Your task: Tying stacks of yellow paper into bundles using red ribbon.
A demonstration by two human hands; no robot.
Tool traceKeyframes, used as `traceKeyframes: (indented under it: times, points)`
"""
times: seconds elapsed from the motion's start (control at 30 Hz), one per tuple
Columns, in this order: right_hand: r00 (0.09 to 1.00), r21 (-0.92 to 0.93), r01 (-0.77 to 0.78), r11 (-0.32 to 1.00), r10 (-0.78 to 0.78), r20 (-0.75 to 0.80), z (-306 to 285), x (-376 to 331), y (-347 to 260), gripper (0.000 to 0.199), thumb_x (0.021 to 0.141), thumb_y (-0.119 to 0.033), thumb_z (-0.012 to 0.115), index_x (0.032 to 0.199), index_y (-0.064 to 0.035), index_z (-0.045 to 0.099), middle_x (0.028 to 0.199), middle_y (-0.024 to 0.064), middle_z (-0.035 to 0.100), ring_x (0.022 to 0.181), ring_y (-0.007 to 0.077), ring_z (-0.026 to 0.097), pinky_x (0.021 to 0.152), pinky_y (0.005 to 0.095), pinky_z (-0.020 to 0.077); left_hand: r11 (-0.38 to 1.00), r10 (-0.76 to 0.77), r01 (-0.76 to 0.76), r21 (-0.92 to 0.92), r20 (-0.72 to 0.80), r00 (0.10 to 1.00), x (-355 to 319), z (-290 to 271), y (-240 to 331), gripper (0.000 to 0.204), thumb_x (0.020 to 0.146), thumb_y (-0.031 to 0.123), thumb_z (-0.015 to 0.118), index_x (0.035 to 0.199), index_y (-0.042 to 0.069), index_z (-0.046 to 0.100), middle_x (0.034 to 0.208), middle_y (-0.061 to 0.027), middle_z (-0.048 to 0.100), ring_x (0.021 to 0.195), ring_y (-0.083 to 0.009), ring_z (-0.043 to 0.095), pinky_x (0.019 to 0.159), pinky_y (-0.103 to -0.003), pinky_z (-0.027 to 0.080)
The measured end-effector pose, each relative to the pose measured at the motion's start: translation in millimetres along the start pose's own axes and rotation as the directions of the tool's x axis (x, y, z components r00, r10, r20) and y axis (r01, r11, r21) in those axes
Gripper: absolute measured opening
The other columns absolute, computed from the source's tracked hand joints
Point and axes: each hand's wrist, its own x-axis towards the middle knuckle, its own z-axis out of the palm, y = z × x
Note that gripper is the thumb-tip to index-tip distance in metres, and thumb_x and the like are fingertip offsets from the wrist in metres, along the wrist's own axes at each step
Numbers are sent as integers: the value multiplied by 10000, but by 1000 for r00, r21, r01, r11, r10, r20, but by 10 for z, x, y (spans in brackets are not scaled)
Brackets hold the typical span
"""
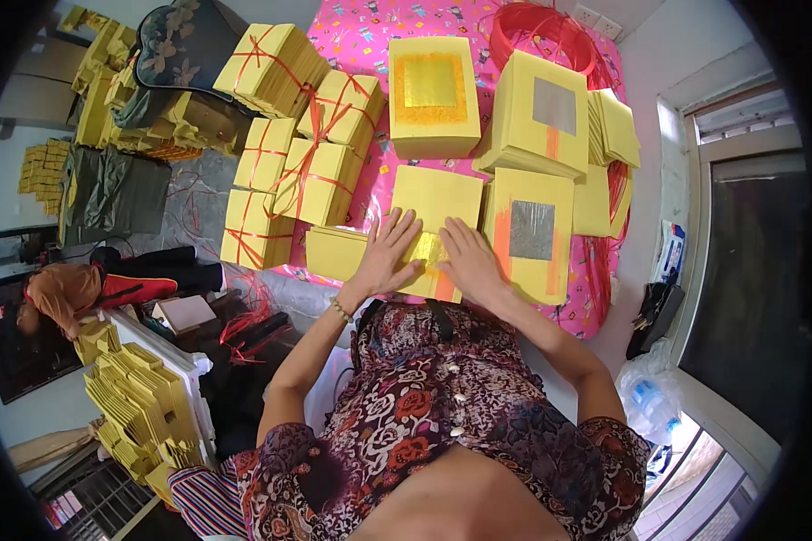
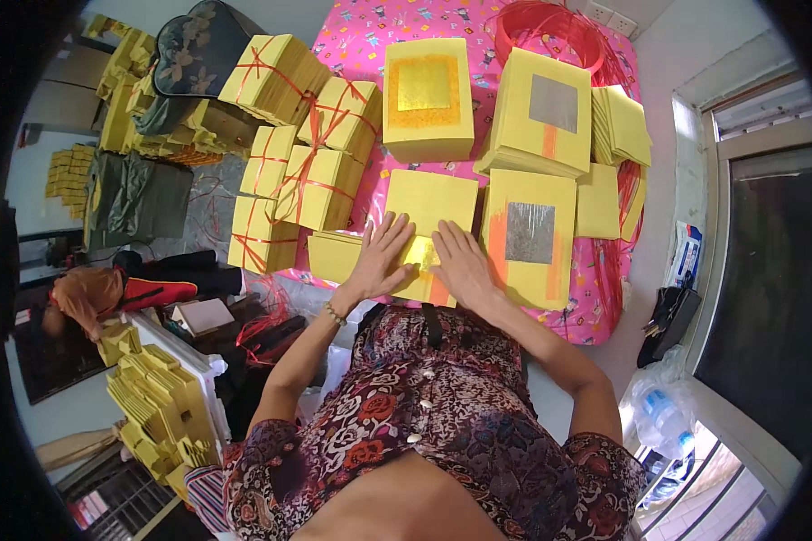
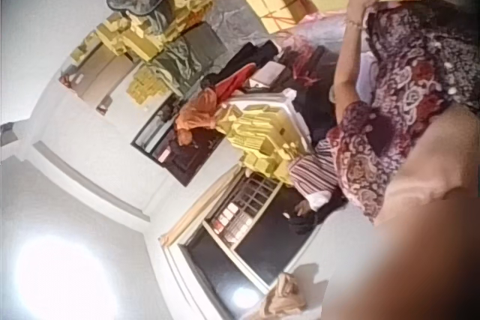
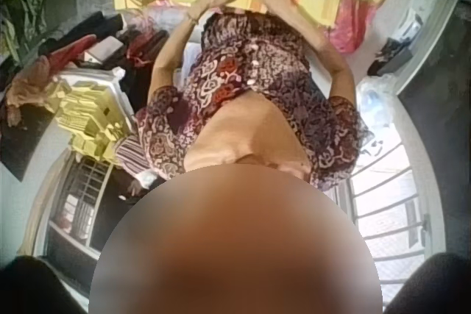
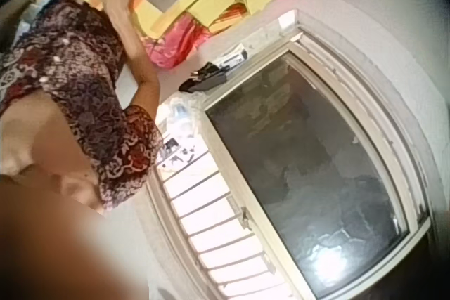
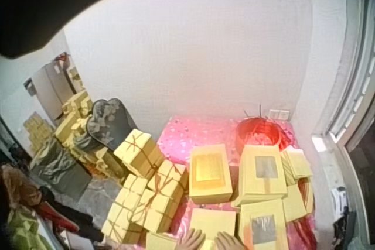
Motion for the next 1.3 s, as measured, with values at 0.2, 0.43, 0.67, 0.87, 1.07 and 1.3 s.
traceKeyframes:
  times: [0.2, 0.43, 0.67, 0.87, 1.07, 1.3]
  points:
    - [972, 1, 32, 999, -31, -233, -71, 213, 226, 539, 741, -174, 754, 1211, -15, 546, 1275, 174, 536, 1216, 334, 488, 1053, 455, 366, 913, -321, 163, -374, -413, 852, -12, 85, 380, 268, 903, 106, 595, 1160, 35, 609, 1104, -144, 619, 1013, -274, 602, 879, -399, 497]
    - [921, -69, 185, 980, -198, -335, -21, 235, 421, 338, 798, -177, 709, 1090, -21, 641, 1125, 151, 654, 1065, 294, 622, 984, 418, 457, -138, -650, 273, -952, 295, 701, 239, 220, 532, 341, 961, 254, 618, 1173, -7, 557, 1028, -104, 664, 782, -181, 693, 680, -284, 577]
    - [910, -71, 269, 961, -277, -309, -182, 209, 21, 276, 830, -197, 692, 1062, -48, 681, 1091, 115, 693, 1018, 258, 665, 948, 413, 481, -196, -743, 58, -979, 187, 642, 304, 333, 332, 245, 928, 254, 661, 990, 18, 644, 852, -44, 684, 659, -130, 655, 626, -278, 569]
    - [902, 105, 288, 952, -233, -362, -345, 147, -251, 313, 814, -218, 709, 1073, -47, 674, 1122, 136, 659, 1070, 303, 618, 963, 437, 447, -84, -848, 22, -996, 83, 523, -574, 162, 122, 273, 932, 244, 643, 998, -20, 653, 894, -66, 701, 752, -157, 676, 667, -285, 555]
    - [955, 158, 177, 971, -131, -265, -118, 10, -68, 264, 820, -152, 686, 1060, -43, 672, 1141, 145, 637, 1089, 319, 604, 964, 432, 453, -115, -899, -14, -993, 98, 426, -1493, 382, -281, 222, 943, 240, 643, 989, 22, 643, 920, -47, 691, 834, -164, 676, 747, -320, 564]
    - [963, 142, 150, 979, -112, -245, 39, -113, 8, 246, 821, -120, 673, 1055, -45, 669, 1148, 136, 628, 1118, 319, 591, 951, 429, 473, -140, -887, 50, -989, 147, 437, -1490, 768, -687, 248, 913, 212, 687, 1073, 30, 633, 891, -44, 694, 781, -136, 679, 676, -268, 578]
